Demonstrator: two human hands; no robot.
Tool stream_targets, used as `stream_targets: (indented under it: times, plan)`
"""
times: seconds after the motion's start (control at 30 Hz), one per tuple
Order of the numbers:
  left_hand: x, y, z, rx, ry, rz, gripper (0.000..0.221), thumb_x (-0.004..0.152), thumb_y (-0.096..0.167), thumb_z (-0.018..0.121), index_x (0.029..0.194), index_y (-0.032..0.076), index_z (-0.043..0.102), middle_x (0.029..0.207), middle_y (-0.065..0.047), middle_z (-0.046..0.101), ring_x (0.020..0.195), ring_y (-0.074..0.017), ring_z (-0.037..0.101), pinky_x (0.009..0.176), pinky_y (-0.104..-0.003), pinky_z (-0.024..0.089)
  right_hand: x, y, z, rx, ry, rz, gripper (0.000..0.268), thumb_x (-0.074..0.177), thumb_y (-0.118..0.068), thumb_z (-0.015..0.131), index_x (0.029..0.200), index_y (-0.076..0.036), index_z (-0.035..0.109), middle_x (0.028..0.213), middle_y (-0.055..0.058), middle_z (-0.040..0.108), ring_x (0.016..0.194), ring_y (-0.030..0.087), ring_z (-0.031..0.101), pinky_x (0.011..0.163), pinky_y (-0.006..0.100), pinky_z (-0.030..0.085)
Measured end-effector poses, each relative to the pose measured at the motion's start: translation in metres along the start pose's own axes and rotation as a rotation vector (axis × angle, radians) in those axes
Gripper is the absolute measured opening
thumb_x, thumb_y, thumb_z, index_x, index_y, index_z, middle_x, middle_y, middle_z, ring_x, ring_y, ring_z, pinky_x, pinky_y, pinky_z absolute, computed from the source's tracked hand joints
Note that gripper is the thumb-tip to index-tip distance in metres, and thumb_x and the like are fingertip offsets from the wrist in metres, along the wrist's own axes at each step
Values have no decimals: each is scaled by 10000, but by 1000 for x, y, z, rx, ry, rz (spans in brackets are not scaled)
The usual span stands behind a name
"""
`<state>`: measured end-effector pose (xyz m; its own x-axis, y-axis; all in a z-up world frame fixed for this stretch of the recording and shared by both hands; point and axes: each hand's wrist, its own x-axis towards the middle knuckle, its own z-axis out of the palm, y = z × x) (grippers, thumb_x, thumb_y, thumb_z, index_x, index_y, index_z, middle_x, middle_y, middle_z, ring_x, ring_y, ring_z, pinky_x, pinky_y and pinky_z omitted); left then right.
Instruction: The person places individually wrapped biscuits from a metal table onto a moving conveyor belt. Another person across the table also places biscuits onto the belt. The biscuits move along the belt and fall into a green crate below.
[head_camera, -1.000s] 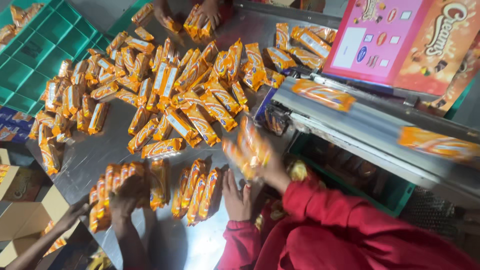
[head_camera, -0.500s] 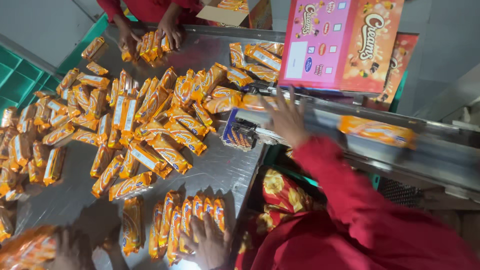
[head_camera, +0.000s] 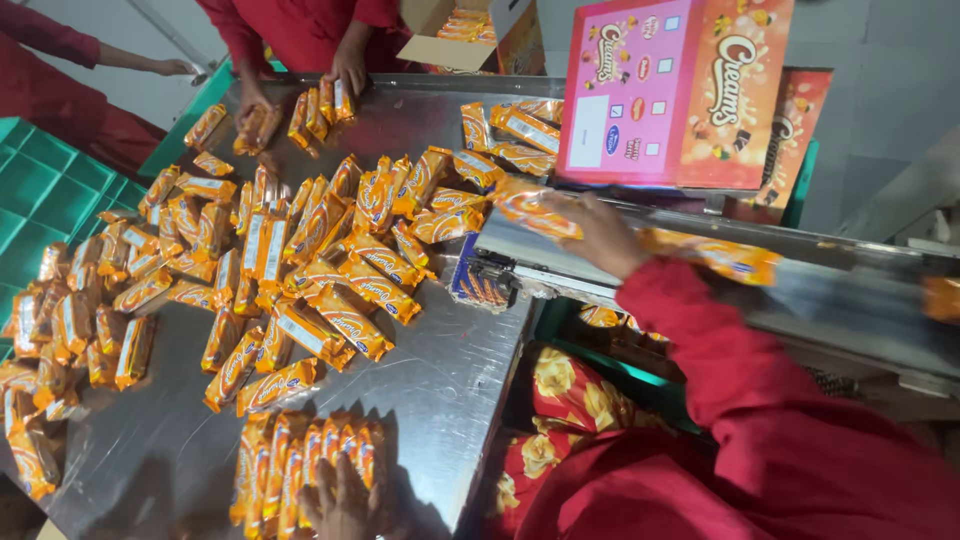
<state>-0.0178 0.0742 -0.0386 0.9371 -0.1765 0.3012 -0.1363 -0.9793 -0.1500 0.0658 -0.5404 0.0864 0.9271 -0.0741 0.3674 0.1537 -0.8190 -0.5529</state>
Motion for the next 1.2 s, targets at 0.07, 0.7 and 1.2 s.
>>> stream_targets:
  times: [0.07,0.7,1.2]
  plan:
    - [6,-8,-8,135,98,88,760,787,675,577,1443,322,432,1605,34,390,1555,-381,313,1282,-774,197,-14,7,-18,-16,28,58,820,840,-217,849,1549,-357,461,1075,105,550,979,322,606,889,454,512]
    - [93,206,-73,-283,-502,-372,917,811,610,679,1583,452,209,1667,-45,278,1458,-370,340,1080,-656,344,-128,-140,146,258,-793,-205,531,815,-463,776,1276,-212,700,1125,90,762,1034,249,729,906,360,566]
    - [27,125,-57,-31,-285,-292,675,910,614,493,1545,468,319,1660,36,293,1494,-301,300,1141,-660,209,62,-5,69,-307,0,-29,444,862,-183,706,1291,-230,604,1161,149,572,1054,400,568,820,549,472]
